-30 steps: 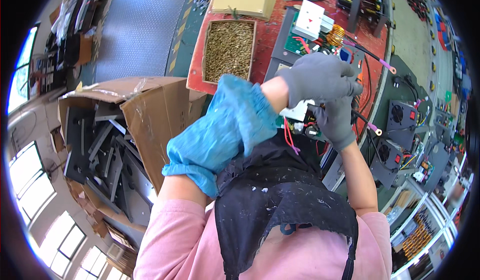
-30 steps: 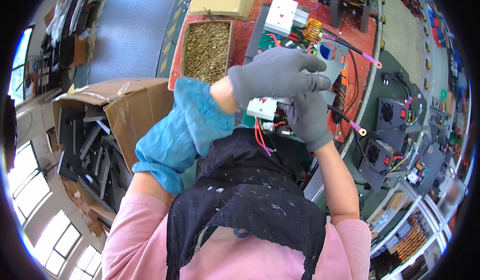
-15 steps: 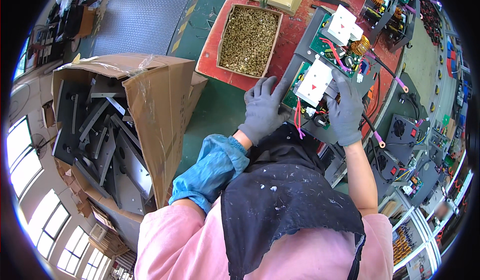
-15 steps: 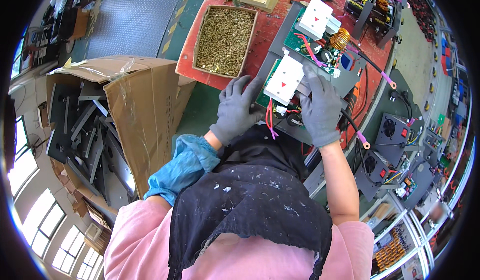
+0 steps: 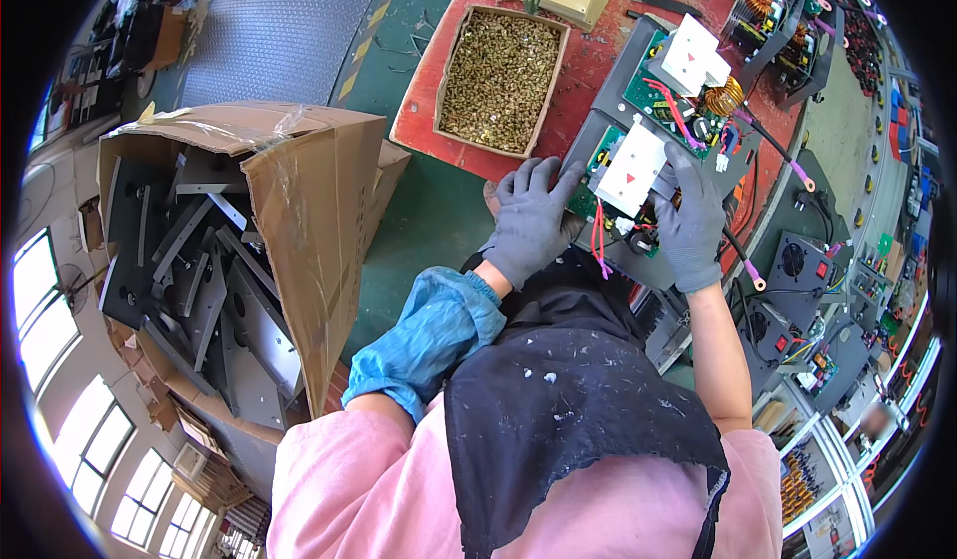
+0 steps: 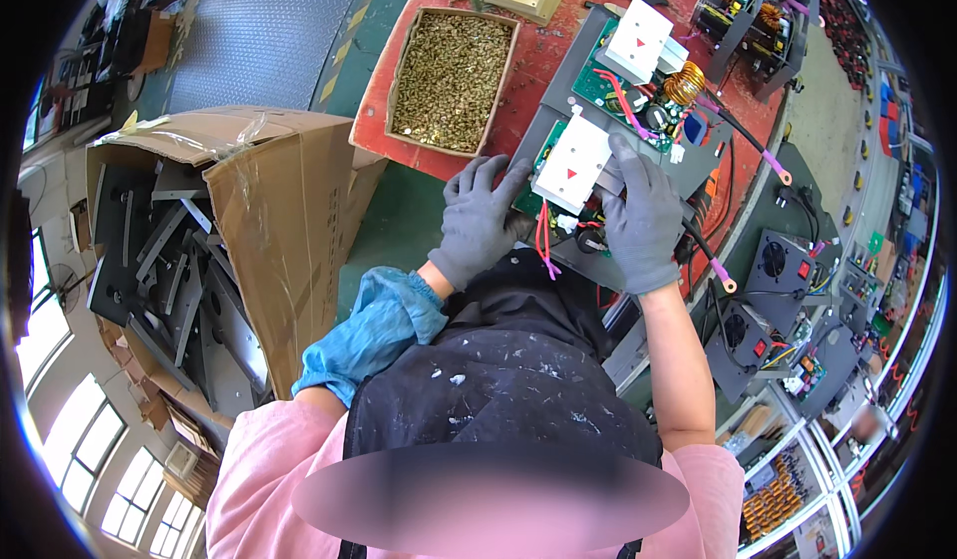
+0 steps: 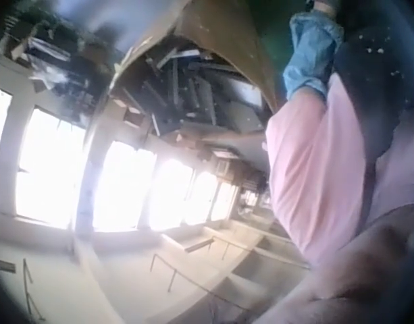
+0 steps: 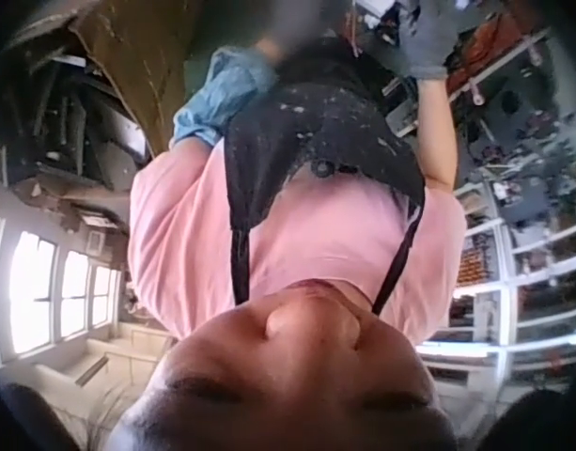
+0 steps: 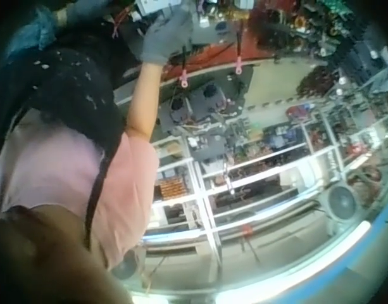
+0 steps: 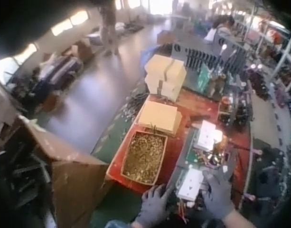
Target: Assemble electronic circuit boards and components into metal housings using electric screwdrivers and thermal pads.
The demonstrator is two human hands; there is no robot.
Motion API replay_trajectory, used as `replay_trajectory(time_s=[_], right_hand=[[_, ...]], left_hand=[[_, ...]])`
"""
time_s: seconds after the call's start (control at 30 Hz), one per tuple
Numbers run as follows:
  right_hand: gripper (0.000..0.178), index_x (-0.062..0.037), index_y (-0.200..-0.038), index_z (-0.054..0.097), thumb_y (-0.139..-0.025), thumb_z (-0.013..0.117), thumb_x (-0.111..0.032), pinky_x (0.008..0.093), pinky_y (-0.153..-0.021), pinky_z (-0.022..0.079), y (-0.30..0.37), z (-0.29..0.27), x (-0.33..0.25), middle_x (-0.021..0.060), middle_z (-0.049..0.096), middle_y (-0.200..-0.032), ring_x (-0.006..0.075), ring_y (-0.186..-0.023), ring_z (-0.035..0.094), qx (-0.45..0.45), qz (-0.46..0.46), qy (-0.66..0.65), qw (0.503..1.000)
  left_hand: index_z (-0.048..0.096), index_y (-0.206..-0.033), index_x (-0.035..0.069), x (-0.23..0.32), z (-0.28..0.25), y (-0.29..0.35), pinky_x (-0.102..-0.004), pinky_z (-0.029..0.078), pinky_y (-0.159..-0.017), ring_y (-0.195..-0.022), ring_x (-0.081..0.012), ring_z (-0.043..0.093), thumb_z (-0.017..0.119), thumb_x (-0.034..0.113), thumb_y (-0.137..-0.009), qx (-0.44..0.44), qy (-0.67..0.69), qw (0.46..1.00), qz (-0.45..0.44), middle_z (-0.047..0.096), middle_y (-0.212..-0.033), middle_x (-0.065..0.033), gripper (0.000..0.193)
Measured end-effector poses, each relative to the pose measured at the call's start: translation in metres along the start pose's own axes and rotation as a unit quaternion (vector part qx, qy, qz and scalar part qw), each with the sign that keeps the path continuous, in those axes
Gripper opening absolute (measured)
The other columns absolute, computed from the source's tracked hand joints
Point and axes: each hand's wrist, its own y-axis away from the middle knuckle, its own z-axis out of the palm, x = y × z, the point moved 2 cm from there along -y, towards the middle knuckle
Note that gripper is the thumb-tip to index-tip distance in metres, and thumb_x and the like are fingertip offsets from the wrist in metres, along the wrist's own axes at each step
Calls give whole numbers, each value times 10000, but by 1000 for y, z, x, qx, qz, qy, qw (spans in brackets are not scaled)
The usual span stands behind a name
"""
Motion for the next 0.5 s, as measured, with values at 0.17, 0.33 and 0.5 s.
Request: replay_trajectory(time_s=[0.17,0.33,0.5], right_hand=[[607,-125,-1294,516,-714,687,-73,424,-730,460,0,1,5,118,597,-969,338,-821,568,-13,12,-28,999],[559,-103,-1268,529,-734,693,-107,415,-814,471,-4,-27,-3,130,613,-1033,327,-932,587,-63,27,22,997],[408,-55,-1207,569,-812,653,-114,364,-900,462,23,-103,20,131,620,-1119,294,-1022,598,36,104,-10,994]], left_hand=[[439,-1371,196,1,-1,-2,-512,287,-1002,-1239,-364,399,731,371,-692,3,1,1000,7,473,-1300,-131,760],[464,-1336,176,8,-14,-7,-498,329,-976,-1206,-336,432,705,313,-725,-36,-2,999,2,483,-1281,-130,671],[622,-1127,177,-37,-33,-48,-417,424,-916,-1100,-314,512,687,217,-763,83,-49,994,-43,560,-1173,-107,371]])
